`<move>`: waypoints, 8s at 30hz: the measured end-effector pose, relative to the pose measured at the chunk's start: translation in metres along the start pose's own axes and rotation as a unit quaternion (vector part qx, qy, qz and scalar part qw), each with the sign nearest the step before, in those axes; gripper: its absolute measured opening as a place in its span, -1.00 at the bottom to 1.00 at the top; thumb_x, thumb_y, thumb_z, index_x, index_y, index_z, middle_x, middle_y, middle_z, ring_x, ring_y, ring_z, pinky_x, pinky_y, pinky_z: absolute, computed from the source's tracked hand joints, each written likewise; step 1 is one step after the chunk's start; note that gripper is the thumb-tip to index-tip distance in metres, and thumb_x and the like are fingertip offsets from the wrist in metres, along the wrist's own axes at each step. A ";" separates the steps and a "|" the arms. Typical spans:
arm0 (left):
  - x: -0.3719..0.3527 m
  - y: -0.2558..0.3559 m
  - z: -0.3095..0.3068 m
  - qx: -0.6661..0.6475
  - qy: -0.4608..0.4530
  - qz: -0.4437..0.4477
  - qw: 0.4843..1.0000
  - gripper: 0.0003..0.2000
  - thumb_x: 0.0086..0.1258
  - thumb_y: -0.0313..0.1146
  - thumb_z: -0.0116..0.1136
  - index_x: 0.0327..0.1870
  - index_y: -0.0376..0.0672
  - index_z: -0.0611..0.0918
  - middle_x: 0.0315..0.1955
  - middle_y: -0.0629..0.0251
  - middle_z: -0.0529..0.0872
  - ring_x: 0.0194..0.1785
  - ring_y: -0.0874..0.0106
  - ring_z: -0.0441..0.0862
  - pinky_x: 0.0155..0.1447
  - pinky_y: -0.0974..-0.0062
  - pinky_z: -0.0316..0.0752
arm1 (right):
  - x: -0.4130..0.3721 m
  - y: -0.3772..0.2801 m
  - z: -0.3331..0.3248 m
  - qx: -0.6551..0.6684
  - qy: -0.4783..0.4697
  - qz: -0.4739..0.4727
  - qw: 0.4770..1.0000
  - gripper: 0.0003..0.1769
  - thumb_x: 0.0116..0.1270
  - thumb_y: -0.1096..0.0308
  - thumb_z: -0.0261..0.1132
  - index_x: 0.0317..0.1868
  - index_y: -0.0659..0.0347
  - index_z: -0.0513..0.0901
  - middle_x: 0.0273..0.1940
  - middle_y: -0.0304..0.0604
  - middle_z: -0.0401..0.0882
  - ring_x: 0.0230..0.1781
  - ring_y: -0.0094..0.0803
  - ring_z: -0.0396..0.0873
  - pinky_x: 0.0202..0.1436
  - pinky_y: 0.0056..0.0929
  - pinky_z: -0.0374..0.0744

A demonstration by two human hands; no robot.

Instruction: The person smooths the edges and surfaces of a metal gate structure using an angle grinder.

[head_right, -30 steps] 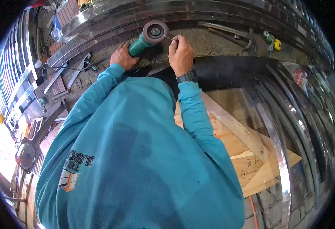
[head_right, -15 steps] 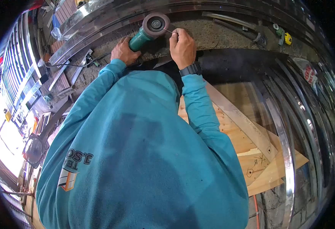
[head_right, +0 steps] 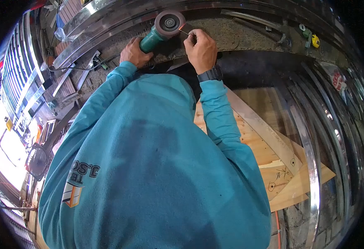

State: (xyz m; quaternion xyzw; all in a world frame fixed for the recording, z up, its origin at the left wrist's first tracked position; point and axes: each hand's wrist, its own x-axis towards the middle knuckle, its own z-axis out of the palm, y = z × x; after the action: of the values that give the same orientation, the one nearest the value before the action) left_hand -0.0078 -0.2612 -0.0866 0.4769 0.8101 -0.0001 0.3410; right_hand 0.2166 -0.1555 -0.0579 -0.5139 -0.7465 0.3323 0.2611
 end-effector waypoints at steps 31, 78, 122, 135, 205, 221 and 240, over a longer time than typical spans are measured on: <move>-0.003 0.002 -0.002 0.001 0.012 0.010 1.000 -0.26 0.07 0.02 0.44 0.28 -0.17 0.54 0.22 0.06 0.58 0.27 0.03 0.57 0.37 0.15 0.49 | 0.001 -0.006 -0.009 -0.007 -0.011 -0.049 0.999 -0.86 0.25 0.41 0.37 -0.20 0.22 0.73 -0.31 -0.02 0.73 -0.36 -0.09 0.71 -0.31 -0.26 0.60; -0.002 -0.002 0.005 -0.005 0.056 0.021 0.998 -0.31 0.06 -0.03 0.42 0.28 -0.09 0.57 0.16 0.09 0.64 0.23 0.06 0.61 0.32 0.14 0.52 | -0.013 -0.121 -0.077 0.638 -0.251 0.356 0.635 -0.79 0.53 0.36 0.15 -0.02 0.34 0.60 -0.44 -0.08 0.64 -0.69 -0.61 0.37 -0.65 -0.64 0.30; -0.006 0.008 -0.014 -0.003 -0.027 -0.003 1.000 -0.23 0.11 0.00 0.41 0.36 -0.17 0.48 0.35 0.01 0.51 0.38 0.02 0.48 0.46 0.16 0.41 | -0.001 -0.008 -0.002 -0.041 -0.017 -0.053 0.998 -0.90 0.30 0.43 0.32 -0.21 0.27 0.66 -0.30 0.03 0.64 -0.30 0.02 0.63 -0.21 -0.10 0.58; -0.005 0.001 -0.003 -0.003 0.024 0.022 0.999 -0.32 0.09 0.03 0.41 0.22 -0.17 0.56 0.17 0.05 0.62 0.25 0.04 0.59 0.33 0.12 0.51 | -0.004 -0.008 0.002 -0.010 -0.039 0.007 0.999 -0.84 0.29 0.37 0.30 -0.24 0.29 0.70 -0.28 0.10 0.72 -0.26 0.08 0.68 -0.14 -0.09 0.62; -0.007 0.004 -0.006 -0.002 0.018 0.017 1.000 -0.32 0.12 0.00 0.41 0.25 -0.15 0.55 0.18 0.08 0.61 0.29 0.06 0.56 0.38 0.14 0.48 | -0.004 -0.019 0.004 -0.066 0.003 0.012 0.998 -0.89 0.10 0.43 0.46 -0.40 0.21 0.67 -0.38 -0.02 0.71 -0.33 0.03 0.68 -0.24 -0.09 0.60; -0.004 0.003 -0.003 0.000 0.017 0.014 1.000 -0.34 0.11 0.01 0.41 0.21 -0.17 0.56 0.17 0.07 0.60 0.27 0.05 0.57 0.36 0.14 0.49 | -0.006 -0.022 0.002 -0.037 -0.022 0.037 0.998 -0.89 0.18 0.41 0.44 -0.34 0.25 0.70 -0.38 0.03 0.72 -0.35 0.03 0.71 -0.25 -0.13 0.61; -0.003 0.001 -0.008 -0.028 -0.019 0.015 0.999 -0.30 0.12 -0.02 0.40 0.28 -0.17 0.51 0.25 0.02 0.57 0.31 0.02 0.55 0.39 0.14 0.47 | -0.008 -0.032 -0.009 0.333 -0.142 0.351 0.864 -0.80 0.36 0.35 0.40 -0.17 0.34 0.69 -0.36 -0.11 0.72 -0.62 -0.56 0.52 -0.56 -0.54 0.41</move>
State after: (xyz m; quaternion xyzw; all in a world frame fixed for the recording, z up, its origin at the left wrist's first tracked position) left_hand -0.0104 -0.2601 -0.0782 0.4791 0.7959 0.0184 0.3697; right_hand 0.2071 -0.1687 -0.0282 -0.5719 -0.3905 0.7001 0.1742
